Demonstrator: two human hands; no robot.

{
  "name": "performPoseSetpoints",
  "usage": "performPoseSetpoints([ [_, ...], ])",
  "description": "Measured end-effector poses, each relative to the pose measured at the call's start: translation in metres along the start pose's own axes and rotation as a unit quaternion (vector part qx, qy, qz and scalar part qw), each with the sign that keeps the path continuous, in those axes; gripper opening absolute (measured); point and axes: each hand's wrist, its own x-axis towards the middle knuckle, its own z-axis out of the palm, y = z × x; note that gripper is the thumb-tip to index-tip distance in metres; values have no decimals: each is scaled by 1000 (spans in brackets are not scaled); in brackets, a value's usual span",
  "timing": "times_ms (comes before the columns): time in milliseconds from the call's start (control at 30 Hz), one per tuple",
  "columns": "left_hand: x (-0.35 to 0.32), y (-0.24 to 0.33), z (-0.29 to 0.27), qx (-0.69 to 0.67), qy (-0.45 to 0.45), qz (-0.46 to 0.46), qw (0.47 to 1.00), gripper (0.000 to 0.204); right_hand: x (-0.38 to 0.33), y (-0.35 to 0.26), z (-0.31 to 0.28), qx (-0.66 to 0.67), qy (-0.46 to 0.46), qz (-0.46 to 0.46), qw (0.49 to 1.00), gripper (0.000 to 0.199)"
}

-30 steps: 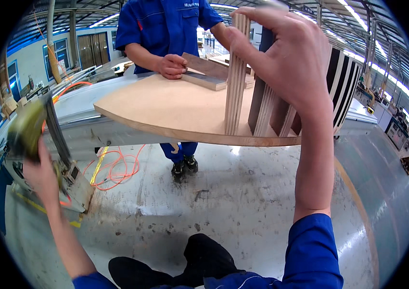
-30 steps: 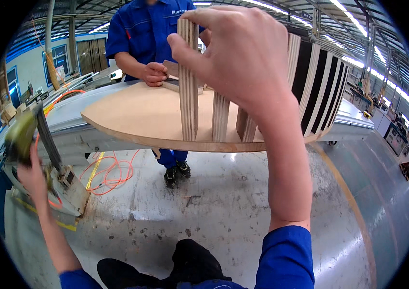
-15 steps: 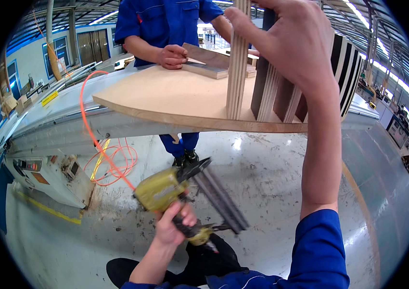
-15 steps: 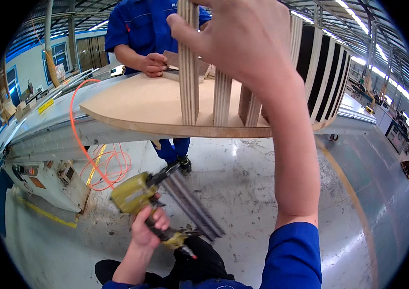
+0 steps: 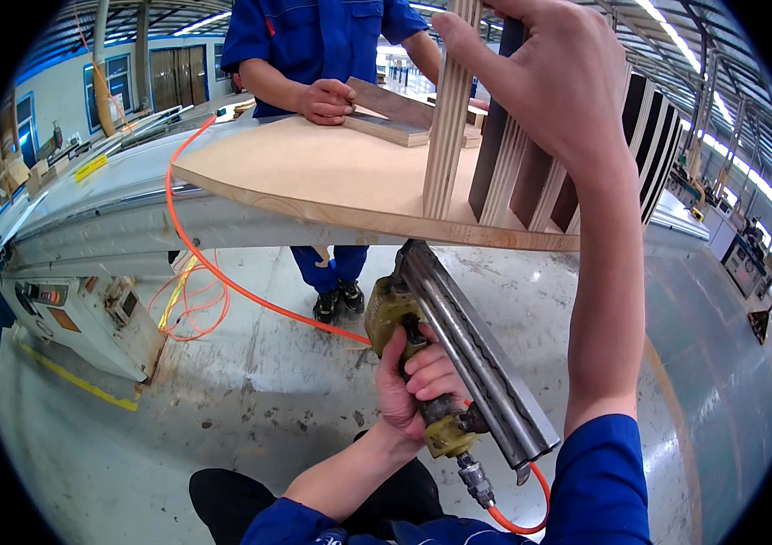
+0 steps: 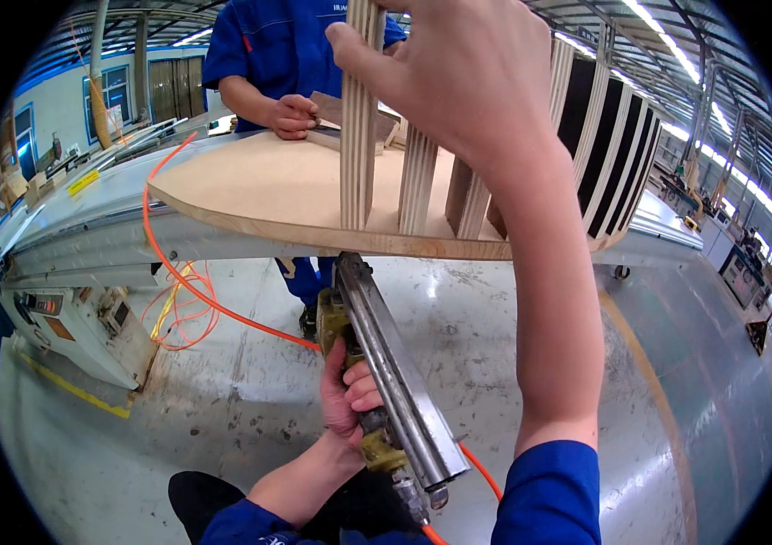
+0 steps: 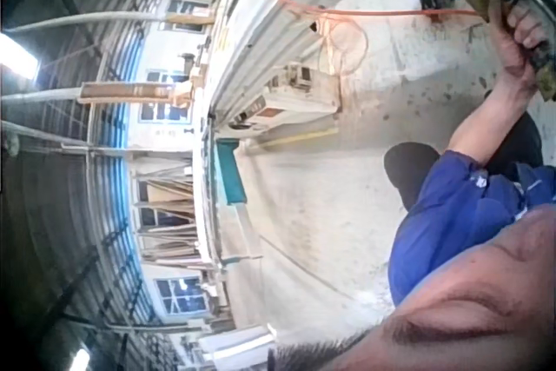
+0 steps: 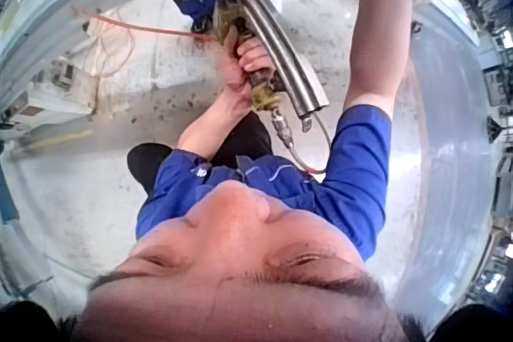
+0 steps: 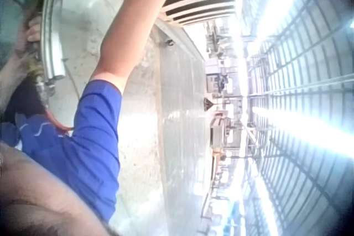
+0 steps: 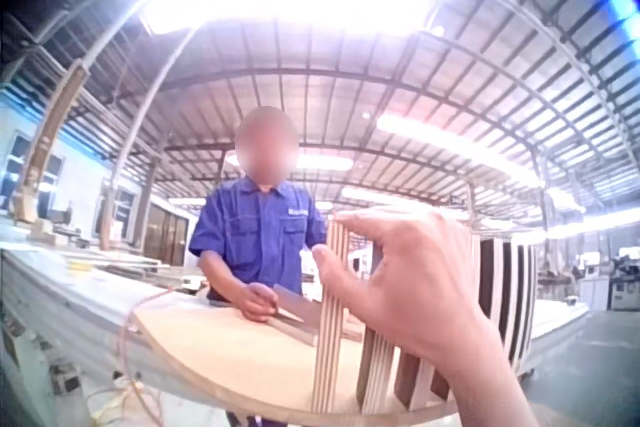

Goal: The person assembles a wooden furniture frame by attaching vertical slats to a curved base. They position each slat by hand and secure it using a pneumatic nail gun. A coworker assists by holding the base and handing over slats.

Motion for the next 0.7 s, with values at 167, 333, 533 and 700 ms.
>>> performPoseSetpoints([
  [167, 9, -5, -3, 8, -12, -17, 1000, 33, 1, -2, -11, 48, 6, -26, 998, 38],
  [333, 15, -7, -3, -8, -27, -22, 999, 33, 0, -17, -10, 24, 19, -21, 999, 38],
  [533, 16, -3, -8, 3, -35, -33, 999, 32, 1, 4, 3, -16, 15, -21, 1000, 40],
  [700, 15, -5, -6, -10, -23, -37, 999, 30, 1, 4, 1, -21, 5, -17, 1000, 39],
])
